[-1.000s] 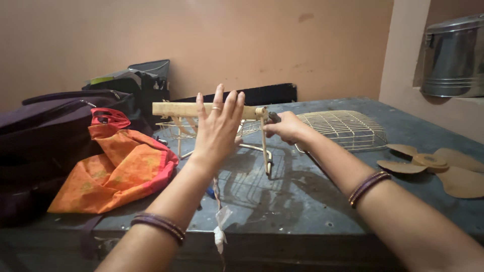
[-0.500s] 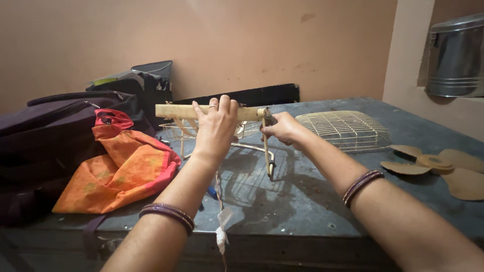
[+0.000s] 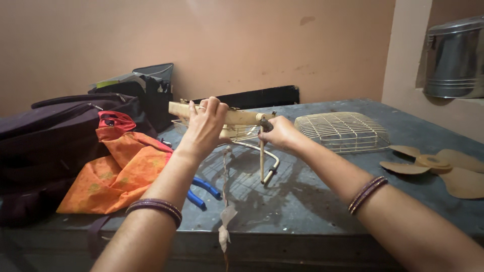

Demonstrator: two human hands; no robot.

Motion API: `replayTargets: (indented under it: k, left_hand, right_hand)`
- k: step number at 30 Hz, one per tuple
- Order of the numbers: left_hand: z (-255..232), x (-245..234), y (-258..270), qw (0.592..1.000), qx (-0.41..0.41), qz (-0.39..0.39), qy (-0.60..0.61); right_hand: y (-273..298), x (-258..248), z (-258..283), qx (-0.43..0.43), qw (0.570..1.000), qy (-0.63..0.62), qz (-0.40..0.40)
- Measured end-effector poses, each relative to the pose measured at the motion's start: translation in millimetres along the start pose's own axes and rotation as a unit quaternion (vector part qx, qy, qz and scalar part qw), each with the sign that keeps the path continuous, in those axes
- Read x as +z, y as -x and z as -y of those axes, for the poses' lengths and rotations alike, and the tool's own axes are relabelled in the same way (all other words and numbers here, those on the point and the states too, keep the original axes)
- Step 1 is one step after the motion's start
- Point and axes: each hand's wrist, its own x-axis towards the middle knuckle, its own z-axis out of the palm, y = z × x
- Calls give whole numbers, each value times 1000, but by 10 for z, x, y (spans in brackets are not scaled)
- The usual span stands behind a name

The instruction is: The person removes the front grille and fan blades from a small table fan, then uses a screwdriver to loosen and remove the motor housing from the fan frame. The components are placed on the work surface as they are removed.

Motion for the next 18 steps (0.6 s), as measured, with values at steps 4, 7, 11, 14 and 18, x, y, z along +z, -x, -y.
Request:
replayTargets:
  k: [4,7,11,14,18]
  left_hand:
    - [147,76,98,998,29,-34,46]
    - [219,130,133,997,33,-41,62]
    - [256,154,164,996,39,-52,55]
    - [227,131,188,996,35,-51,63]
    - [181,62,231,994,30,-56,85]
  right_hand:
    - [29,45,29,9,1000,-3,3]
    - [7,92,27,6,1000,-15,3]
    - [-26,72,33,-26,999,-34,23]
    - [21,-28,90,-29,999,23,24]
    - [105,-235,277,-28,998,59,16]
